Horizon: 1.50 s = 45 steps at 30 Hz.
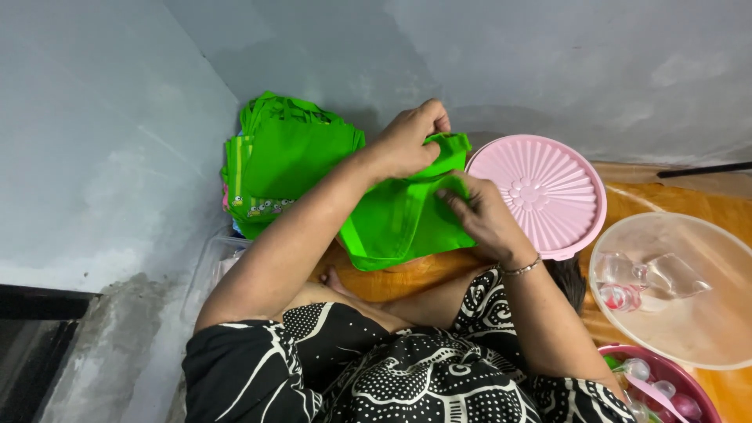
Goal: Cleaning and dusting green gift bags using a feather duster and organizing them on the floor.
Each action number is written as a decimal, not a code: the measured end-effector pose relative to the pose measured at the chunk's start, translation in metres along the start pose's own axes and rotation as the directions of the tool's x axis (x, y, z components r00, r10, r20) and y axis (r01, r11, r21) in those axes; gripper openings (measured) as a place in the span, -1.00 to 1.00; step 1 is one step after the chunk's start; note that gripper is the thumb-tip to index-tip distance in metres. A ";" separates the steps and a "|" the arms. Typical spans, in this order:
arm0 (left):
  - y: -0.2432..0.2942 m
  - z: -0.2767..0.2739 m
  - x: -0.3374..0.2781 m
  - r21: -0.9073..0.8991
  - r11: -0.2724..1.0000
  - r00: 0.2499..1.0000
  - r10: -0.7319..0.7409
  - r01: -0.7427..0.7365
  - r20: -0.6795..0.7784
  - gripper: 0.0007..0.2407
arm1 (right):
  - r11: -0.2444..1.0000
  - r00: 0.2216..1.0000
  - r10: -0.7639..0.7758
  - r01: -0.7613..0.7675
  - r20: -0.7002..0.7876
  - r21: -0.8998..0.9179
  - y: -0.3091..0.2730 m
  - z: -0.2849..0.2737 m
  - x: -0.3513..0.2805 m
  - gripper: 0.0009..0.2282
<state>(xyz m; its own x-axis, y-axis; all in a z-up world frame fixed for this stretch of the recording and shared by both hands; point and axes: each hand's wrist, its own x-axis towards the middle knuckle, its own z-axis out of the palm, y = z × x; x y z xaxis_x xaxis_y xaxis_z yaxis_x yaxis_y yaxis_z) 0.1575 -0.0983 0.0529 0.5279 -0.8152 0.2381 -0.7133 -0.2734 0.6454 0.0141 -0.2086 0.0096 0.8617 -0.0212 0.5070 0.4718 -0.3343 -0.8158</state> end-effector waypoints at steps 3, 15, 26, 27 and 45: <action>0.025 -0.011 -0.013 -0.102 0.994 0.998 0.044 -0.039 0.051 -0.76 | 0.999 0.993 0.045 -0.046 -0.113 -0.007 0.015 -0.006 0.001 -0.97; 0.033 -0.008 -0.017 0.134 0.968 0.976 0.199 -0.210 0.093 -0.85 | 0.948 0.898 -0.219 0.103 -0.382 -0.302 -0.006 -0.007 0.015 -0.73; 0.024 -0.032 -0.024 0.200 0.978 0.998 0.062 -0.064 0.020 -0.74 | 0.973 0.989 0.043 -0.073 -0.139 -0.220 0.024 -0.011 0.003 -0.65; 0.026 -0.036 -0.023 0.221 0.974 0.999 0.054 -0.053 -0.001 -0.73 | 0.972 0.970 0.097 -0.140 -0.221 -0.188 0.027 -0.010 0.003 -0.53; 0.063 -0.052 -0.026 0.073 0.976 0.922 0.170 -0.207 0.348 -0.71 | 0.947 0.995 -0.090 0.096 0.035 -0.306 0.002 -0.017 0.012 -0.66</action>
<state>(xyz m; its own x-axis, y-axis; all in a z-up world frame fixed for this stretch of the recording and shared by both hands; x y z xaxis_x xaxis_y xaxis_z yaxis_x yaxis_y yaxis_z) 0.1225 -0.0676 0.1245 0.2054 -0.9757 0.0764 -0.8388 -0.1353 0.5273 0.0223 -0.2258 0.0184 0.8217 0.0419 0.5684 0.4728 -0.6069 -0.6388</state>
